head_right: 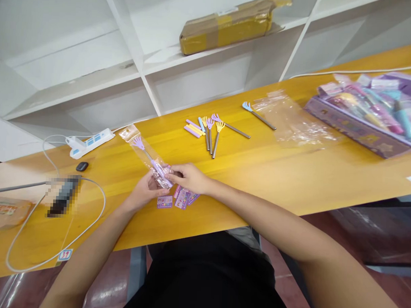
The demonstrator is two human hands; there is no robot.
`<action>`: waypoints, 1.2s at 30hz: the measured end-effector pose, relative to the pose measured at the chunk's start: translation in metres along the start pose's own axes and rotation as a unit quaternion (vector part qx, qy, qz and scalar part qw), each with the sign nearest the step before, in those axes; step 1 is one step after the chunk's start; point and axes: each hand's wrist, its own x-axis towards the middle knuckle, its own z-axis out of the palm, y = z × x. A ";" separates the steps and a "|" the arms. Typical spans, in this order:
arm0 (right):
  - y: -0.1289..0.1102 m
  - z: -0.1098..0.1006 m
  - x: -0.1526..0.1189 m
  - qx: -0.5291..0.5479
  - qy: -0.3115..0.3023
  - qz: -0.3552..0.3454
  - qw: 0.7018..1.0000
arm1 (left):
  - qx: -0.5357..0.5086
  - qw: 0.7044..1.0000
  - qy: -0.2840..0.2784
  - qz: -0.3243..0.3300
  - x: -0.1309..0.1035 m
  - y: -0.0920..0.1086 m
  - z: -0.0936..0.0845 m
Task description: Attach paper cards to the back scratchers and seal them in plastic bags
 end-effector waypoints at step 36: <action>-0.001 0.000 0.005 0.198 0.046 0.063 0.977 | 0.103 0.982 -0.145 -0.057 -0.011 0.016 -0.001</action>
